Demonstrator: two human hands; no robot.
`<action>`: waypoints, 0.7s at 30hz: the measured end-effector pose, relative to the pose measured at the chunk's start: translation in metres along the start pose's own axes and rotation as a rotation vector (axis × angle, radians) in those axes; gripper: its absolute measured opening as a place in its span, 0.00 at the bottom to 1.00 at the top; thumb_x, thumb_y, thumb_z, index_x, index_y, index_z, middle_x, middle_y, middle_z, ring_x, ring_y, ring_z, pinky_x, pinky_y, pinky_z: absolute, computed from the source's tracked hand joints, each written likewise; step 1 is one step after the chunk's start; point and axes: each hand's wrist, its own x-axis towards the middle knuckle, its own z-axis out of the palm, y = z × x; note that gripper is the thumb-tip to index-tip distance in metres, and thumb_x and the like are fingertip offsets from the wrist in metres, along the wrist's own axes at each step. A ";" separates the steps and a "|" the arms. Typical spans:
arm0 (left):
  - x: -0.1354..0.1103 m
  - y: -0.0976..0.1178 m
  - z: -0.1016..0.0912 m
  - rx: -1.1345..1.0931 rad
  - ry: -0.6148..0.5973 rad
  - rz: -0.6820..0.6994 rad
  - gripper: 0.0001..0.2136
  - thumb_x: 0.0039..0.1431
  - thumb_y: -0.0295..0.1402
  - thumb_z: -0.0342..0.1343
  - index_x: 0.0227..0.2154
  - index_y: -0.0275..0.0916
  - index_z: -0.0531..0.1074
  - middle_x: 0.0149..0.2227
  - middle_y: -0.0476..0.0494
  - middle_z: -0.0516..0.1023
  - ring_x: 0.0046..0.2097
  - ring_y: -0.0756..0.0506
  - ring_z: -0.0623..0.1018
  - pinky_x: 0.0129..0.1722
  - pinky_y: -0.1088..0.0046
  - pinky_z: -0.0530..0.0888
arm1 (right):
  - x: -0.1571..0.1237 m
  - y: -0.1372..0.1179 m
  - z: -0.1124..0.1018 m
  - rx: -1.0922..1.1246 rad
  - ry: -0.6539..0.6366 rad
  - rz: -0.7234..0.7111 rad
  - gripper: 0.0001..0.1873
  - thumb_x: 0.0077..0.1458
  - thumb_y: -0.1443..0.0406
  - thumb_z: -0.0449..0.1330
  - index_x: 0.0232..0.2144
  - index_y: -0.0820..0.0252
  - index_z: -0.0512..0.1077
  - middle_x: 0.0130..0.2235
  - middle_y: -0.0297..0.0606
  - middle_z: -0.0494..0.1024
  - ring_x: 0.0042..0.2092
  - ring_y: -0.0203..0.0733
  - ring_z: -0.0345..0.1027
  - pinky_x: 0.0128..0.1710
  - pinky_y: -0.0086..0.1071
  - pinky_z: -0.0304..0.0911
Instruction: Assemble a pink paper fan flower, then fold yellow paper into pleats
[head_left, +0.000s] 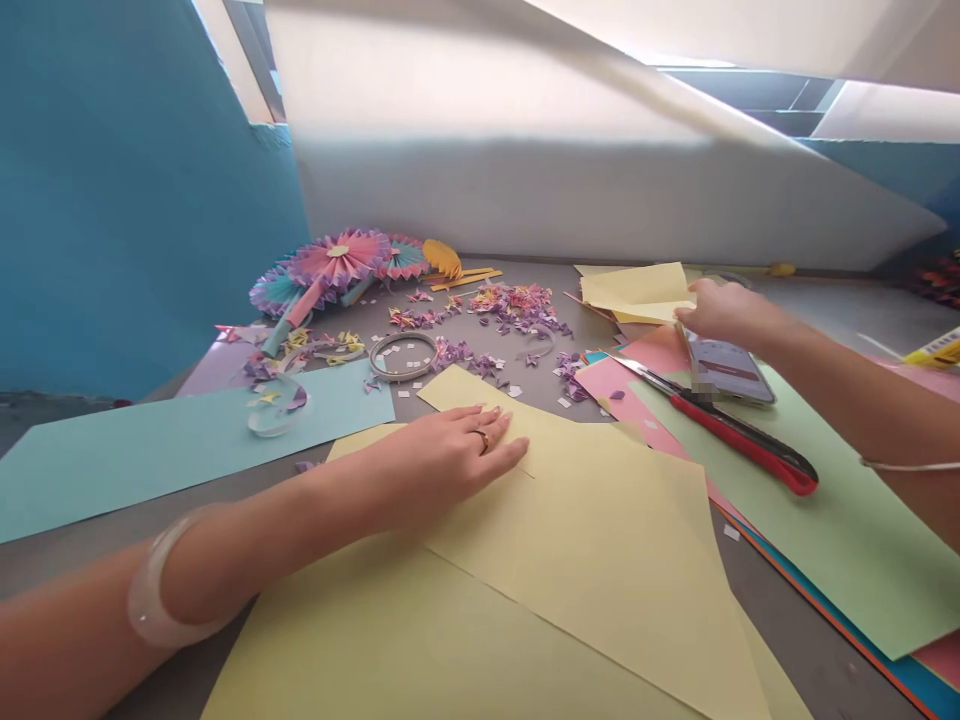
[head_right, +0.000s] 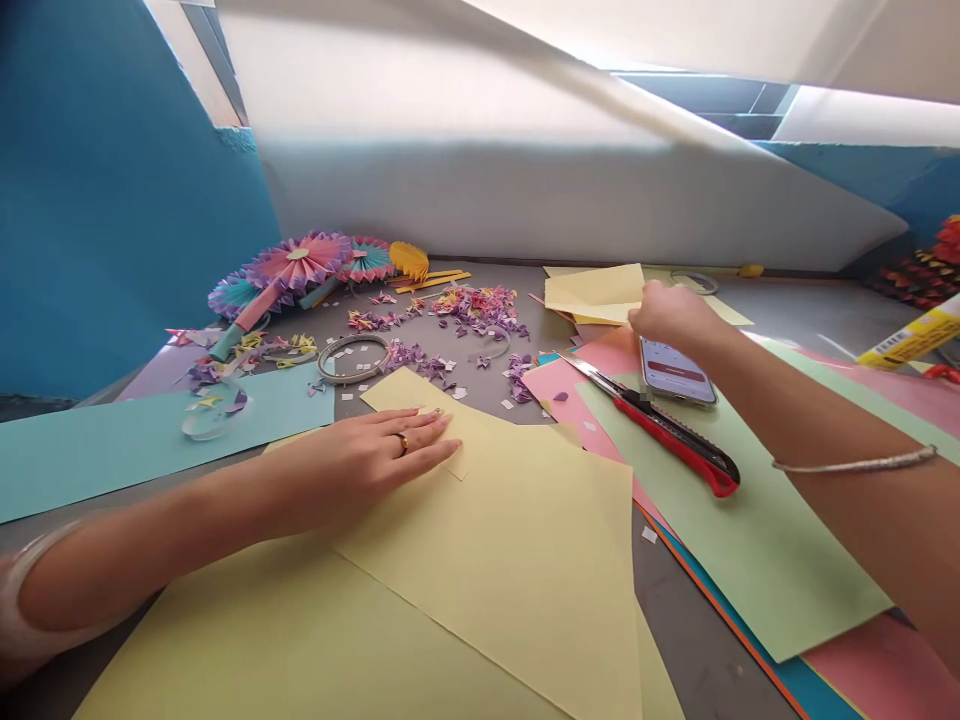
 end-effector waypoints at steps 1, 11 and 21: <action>0.001 0.000 0.002 -0.001 0.044 0.007 0.23 0.56 0.13 0.40 0.53 0.25 0.67 0.53 0.22 0.75 0.53 0.36 0.78 0.54 0.61 0.73 | -0.002 -0.005 0.001 -0.093 -0.002 0.007 0.17 0.63 0.57 0.55 0.50 0.58 0.71 0.54 0.39 0.70 0.53 0.50 0.67 0.51 0.44 0.66; -0.014 -0.017 -0.009 -0.011 0.018 -0.149 0.30 0.55 0.11 0.38 0.61 0.30 0.59 0.60 0.32 0.69 0.61 0.38 0.69 0.57 0.59 0.69 | -0.071 -0.098 0.043 -0.409 -0.583 -0.697 0.27 0.61 0.61 0.55 0.62 0.54 0.63 0.63 0.43 0.65 0.60 0.51 0.62 0.55 0.45 0.65; -0.012 -0.034 0.004 0.035 0.134 -0.201 0.17 0.57 0.16 0.46 0.44 0.37 0.72 0.38 0.42 0.82 0.41 0.45 0.81 0.44 0.68 0.74 | -0.114 -0.127 0.082 -0.757 -0.425 -1.005 0.26 0.55 0.80 0.47 0.55 0.71 0.68 0.54 0.52 0.74 0.49 0.51 0.70 0.42 0.41 0.70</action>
